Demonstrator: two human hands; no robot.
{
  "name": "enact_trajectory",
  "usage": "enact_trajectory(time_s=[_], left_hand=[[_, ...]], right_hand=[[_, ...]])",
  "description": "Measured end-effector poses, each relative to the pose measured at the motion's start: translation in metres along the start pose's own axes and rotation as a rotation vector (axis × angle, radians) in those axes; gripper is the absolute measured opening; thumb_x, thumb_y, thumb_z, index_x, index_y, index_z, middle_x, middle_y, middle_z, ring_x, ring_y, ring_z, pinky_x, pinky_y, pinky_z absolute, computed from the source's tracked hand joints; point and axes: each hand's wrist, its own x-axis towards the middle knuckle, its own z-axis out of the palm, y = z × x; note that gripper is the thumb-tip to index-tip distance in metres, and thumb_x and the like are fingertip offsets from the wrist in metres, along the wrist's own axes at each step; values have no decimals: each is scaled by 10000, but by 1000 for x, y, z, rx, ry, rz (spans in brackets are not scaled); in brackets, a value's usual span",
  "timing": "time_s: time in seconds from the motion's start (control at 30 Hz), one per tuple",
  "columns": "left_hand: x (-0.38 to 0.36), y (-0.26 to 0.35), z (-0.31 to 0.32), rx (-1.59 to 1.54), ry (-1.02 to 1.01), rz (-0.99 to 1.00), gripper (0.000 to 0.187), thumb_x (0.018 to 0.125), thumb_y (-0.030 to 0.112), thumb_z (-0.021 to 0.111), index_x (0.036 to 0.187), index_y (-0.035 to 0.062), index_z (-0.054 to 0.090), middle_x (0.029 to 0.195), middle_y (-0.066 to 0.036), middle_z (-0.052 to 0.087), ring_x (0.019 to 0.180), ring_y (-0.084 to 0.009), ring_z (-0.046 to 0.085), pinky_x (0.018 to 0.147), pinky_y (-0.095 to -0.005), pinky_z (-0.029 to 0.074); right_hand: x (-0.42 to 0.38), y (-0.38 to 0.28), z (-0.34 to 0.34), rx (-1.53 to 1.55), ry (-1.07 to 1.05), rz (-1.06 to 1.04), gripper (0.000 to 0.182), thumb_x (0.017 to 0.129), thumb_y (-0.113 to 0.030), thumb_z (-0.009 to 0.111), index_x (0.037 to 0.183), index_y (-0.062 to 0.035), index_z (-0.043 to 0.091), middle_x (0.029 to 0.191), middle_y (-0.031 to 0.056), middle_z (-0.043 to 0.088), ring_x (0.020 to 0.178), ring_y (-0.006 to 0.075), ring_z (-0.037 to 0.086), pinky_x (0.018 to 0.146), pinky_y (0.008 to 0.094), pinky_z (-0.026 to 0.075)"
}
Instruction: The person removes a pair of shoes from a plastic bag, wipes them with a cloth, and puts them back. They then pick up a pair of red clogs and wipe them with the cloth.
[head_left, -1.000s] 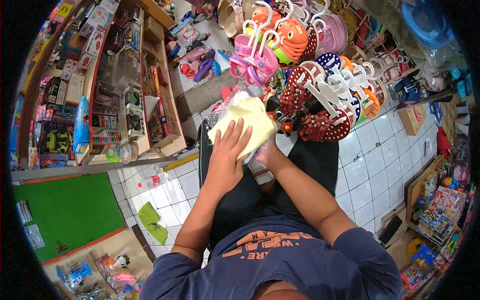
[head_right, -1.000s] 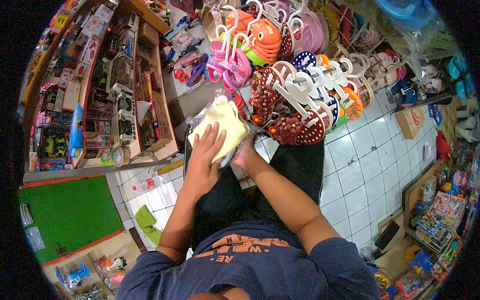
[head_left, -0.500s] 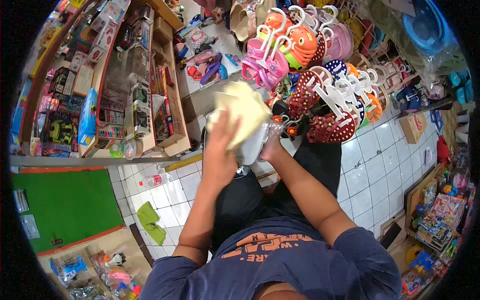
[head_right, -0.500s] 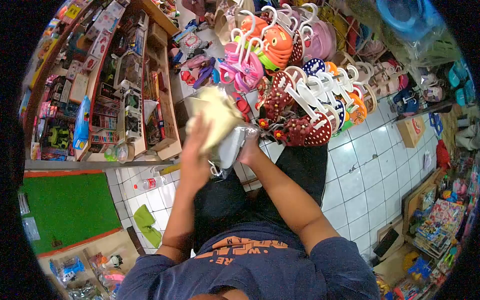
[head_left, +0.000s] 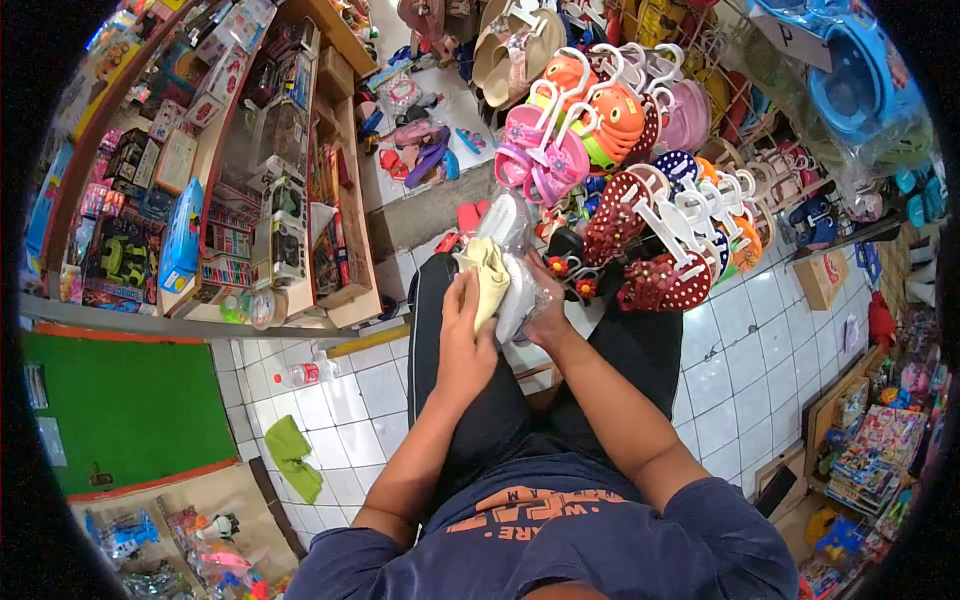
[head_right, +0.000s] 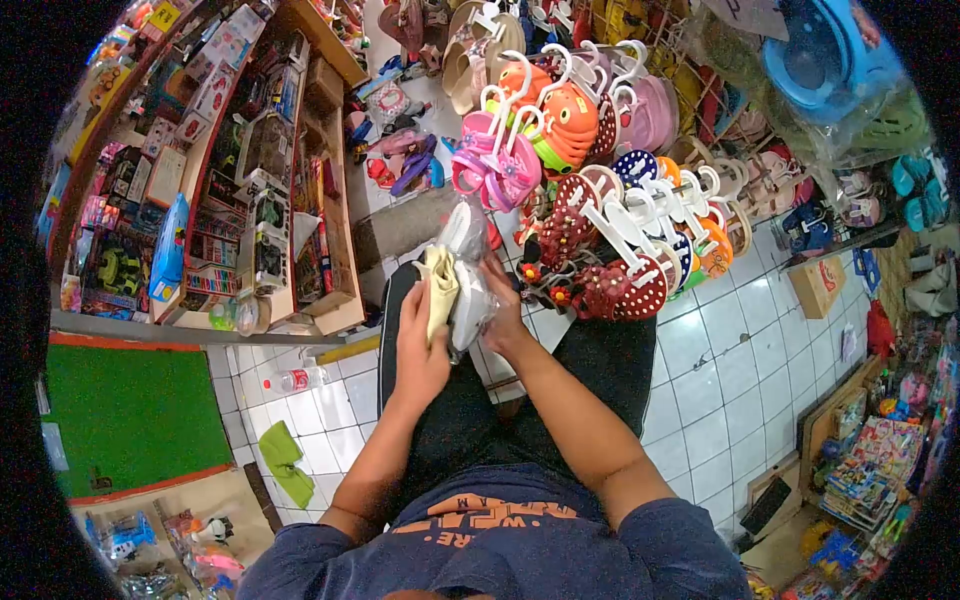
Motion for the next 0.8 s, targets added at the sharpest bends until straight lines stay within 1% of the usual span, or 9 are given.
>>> enact_trajectory(time_s=[0.13,0.2,0.33,0.4,0.47,0.53,0.6,0.67,0.8], left_hand=[[7,14,-13,-42,34,142,616,847,-89,475,1448,47,436,1533,-219,338,1434,-413,291,1176,-507,196],[8,35,-10,95,-102,169,595,854,-71,464,1434,59,456,1532,-224,343,1441,-388,293,1178,-474,208],[-14,13,-6,280,-276,220,719,751,-117,495,1414,161,514,1563,-172,309,1448,-384,276,1157,-583,194],[-24,-7,-17,210,-283,229,690,732,-121,499,1360,156,572,1518,-156,399,1408,-366,367,1145,-582,240],[-25,-20,-38,230,-387,293,661,727,-120,504,1323,149,605,1475,-160,458,1382,-352,412,1146,-577,250],[-21,-27,-61,240,-415,298,623,726,-124,495,1273,136,644,1435,-153,507,1362,-331,447,1151,-575,248],[-15,-35,-77,146,-187,262,593,729,-122,482,1238,121,666,1411,-171,528,1351,-349,460,1153,-570,245],[4,-22,-85,120,-18,296,587,734,-105,463,1243,110,662,1411,-218,513,1356,-395,444,1152,-564,231],[43,20,-75,434,-64,400,609,752,-63,490,1276,200,656,1458,-184,475,1381,-386,409,1150,-617,166]], right_hand=[[-5,-2,6,71,-7,47,466,1015,-233,442,1465,-120,397,1358,96,545,1224,234,554,1040,382,436],[-10,-5,12,29,11,91,528,1001,-422,428,1423,-106,432,1340,121,557,1213,257,562,1058,416,433],[-9,7,-24,340,-282,184,583,961,-513,485,1345,-75,500,1310,131,571,1187,257,577,1024,432,463],[-15,-8,13,-138,167,130,591,954,-531,491,1321,-68,521,1285,141,591,1160,270,598,1022,444,471],[-5,3,-14,18,-10,118,575,987,-519,423,1311,-57,534,1258,137,613,1119,277,622,1015,445,480],[-4,-3,4,-7,195,235,622,946,-602,389,1268,-105,577,1237,108,628,1104,274,624,981,440,499],[4,-13,-2,44,174,311,632,943,-605,376,1254,-99,591,1243,108,629,1102,280,624,985,454,494],[7,-5,-16,363,-382,347,619,980,-562,339,1324,-91,547,1297,111,606,1159,284,602,1022,455,475],[-4,-6,14,38,19,419,602,979,-540,346,1331,-95,546,1273,119,621,1097,273,637,962,430,515]])
